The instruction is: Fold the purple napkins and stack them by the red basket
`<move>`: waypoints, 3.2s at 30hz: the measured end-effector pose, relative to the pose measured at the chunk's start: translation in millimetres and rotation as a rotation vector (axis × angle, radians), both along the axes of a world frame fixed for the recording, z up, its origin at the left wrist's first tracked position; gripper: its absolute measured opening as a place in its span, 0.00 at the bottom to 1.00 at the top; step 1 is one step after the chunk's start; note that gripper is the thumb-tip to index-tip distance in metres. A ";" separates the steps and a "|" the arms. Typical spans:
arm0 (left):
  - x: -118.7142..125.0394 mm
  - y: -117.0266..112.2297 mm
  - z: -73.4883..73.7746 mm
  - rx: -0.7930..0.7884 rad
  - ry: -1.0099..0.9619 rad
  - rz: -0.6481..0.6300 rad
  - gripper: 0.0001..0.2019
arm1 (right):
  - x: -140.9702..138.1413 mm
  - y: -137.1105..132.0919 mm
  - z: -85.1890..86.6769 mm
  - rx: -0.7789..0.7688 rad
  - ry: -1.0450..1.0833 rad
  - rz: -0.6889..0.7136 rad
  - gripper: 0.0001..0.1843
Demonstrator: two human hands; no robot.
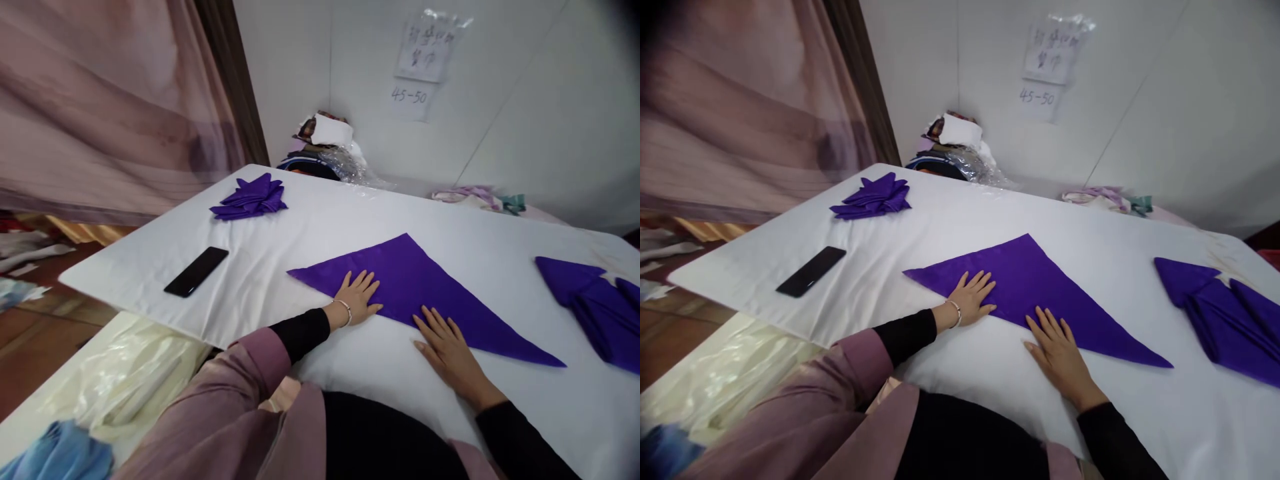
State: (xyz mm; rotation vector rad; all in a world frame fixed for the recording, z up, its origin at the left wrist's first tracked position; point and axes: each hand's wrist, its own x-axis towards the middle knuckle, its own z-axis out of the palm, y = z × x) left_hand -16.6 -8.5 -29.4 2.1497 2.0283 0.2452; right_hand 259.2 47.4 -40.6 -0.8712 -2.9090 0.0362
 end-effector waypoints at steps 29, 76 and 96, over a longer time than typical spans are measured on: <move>-188.0 -87.0 7.0 0.318 -0.332 0.436 0.15 | 3.8 1.3 -8.7 0.072 0.018 0.039 0.31; -34.4 -62.0 21.1 0.087 -0.075 -0.106 0.23 | -0.3 -2.0 -5.9 0.024 0.062 0.010 0.31; -180.8 -76.6 17.5 0.101 0.060 0.760 0.26 | -2.3 -3.8 -2.6 0.011 0.035 0.002 0.31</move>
